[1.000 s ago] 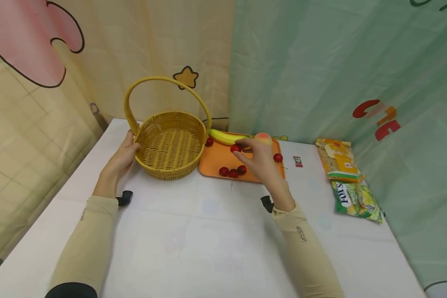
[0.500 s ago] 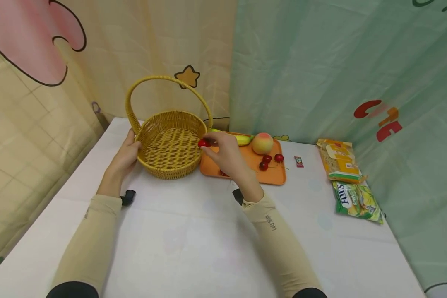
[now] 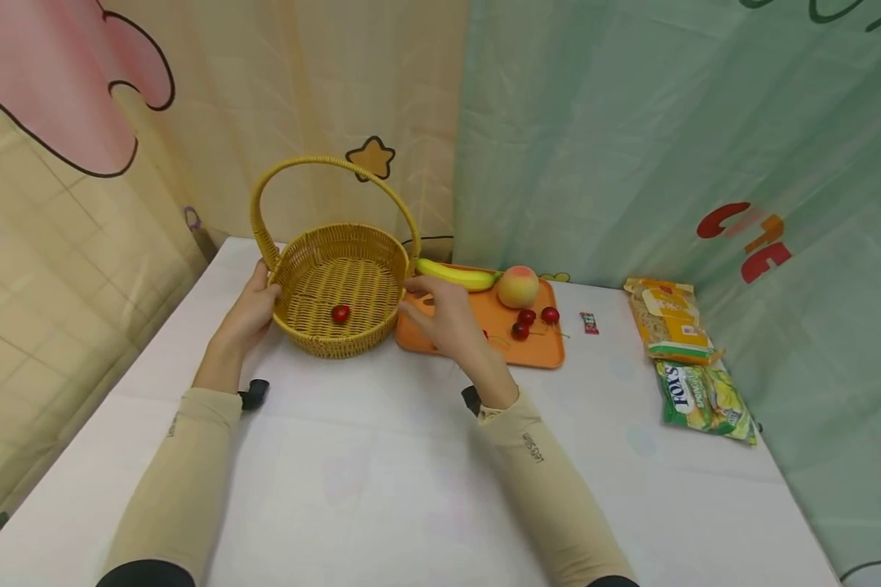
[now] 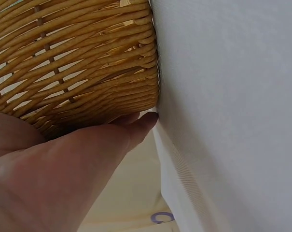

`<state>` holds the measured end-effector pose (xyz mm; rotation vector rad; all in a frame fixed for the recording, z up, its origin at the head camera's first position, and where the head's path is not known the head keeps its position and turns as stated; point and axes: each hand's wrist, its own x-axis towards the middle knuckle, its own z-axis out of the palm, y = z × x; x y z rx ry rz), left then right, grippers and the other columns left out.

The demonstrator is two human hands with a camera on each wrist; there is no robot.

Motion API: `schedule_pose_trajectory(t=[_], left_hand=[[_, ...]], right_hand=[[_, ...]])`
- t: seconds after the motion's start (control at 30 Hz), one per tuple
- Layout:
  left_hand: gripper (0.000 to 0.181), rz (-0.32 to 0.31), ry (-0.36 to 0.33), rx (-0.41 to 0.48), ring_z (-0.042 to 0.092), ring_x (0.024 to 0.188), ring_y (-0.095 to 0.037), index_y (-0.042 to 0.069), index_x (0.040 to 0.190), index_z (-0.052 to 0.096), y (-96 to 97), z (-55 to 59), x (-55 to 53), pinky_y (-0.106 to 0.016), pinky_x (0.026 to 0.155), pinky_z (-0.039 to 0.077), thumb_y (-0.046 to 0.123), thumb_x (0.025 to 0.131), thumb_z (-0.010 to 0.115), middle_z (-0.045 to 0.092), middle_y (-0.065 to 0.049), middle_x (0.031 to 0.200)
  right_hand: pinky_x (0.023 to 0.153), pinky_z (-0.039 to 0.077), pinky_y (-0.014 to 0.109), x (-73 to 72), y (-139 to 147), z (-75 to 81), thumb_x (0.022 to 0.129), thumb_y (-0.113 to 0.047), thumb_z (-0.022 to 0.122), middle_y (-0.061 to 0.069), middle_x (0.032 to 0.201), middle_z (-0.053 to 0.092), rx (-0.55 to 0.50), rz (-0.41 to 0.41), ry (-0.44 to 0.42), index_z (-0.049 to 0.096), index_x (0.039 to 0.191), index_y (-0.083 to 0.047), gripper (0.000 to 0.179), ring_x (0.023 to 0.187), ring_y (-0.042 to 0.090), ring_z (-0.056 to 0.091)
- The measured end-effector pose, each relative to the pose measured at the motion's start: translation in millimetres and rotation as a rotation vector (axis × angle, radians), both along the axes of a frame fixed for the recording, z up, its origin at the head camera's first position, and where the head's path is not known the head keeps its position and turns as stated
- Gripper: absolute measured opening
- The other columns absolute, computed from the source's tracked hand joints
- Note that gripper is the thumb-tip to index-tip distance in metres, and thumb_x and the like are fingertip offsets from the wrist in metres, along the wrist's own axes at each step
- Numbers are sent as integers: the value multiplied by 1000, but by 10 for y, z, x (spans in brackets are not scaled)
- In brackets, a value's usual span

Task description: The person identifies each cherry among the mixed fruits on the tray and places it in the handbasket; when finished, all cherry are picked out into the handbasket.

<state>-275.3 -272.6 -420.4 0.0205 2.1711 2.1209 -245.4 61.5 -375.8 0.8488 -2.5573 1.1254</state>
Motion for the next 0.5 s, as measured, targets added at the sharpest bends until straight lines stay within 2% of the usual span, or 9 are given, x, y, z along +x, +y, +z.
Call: schedule_pose_trajectory(t=[0.13,0.37,0.5], left_hand=[[80,7,10,-8,-7,162,-28,14,170,-8,10,16,6,-50,131,-3,-9,98,19,-12,-12,177],[80,4,10,3,-6,162,-28,17,170,-7,19,24,4,-49,131,-3,-9,99,20,-12,-11,177],[82,4,12,6,-4,162,-29,18,170,-8,13,9,3,-50,131,-1,-9,98,19,-13,-10,177]], right_hand=[[94,61,48,-18,253,-120,97,-13,76,18,120,76,-36,-58,-1,74,124,1,31,109,33,72],[97,59,52,-93,653,-189,97,-14,75,23,120,75,-23,-152,-149,74,123,2,31,112,36,71],[99,58,51,-178,847,-236,98,-15,74,23,124,73,-7,-185,-211,73,125,2,32,114,35,69]])
